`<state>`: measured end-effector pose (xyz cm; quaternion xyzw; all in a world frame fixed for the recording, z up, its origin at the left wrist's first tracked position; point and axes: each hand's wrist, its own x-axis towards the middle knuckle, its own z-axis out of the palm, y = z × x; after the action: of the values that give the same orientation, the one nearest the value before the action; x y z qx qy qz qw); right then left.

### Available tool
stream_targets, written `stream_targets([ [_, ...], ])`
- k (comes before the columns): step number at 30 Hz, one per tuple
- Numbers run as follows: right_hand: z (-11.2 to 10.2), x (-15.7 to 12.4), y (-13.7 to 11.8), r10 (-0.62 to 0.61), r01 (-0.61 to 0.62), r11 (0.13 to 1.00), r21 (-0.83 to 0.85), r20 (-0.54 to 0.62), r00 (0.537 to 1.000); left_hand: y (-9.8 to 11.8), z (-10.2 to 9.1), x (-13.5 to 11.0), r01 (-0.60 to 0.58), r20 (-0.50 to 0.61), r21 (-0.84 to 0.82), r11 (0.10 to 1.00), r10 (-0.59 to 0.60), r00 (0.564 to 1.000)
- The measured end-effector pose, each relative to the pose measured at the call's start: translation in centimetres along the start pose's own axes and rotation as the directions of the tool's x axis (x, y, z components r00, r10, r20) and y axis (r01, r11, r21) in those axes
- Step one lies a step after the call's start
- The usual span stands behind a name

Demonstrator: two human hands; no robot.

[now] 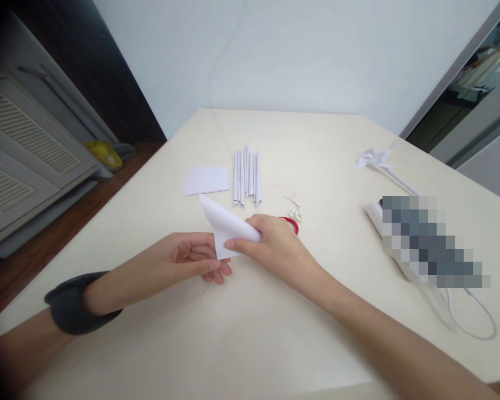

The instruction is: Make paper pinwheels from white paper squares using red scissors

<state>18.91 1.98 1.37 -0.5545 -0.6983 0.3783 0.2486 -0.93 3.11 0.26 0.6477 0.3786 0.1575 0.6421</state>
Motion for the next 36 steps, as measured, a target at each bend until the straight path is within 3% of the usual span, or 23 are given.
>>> stream_targets([
  [22, -0.03, -0.02, 0.17, 0.042, -0.042, 0.999, 0.011, -0.018, 0.999, -0.24, -0.31, 0.07, 0.02, -0.045, -0.03, 0.999, -0.022, 0.999],
  [36, -0.05, -0.05, -0.07, 0.007, -0.007, 1.0, -0.012, -0.019, 1.0, 0.59, -0.03, -0.14, 0.038, -0.045, -0.054, 0.998, -0.04, 0.998],
])
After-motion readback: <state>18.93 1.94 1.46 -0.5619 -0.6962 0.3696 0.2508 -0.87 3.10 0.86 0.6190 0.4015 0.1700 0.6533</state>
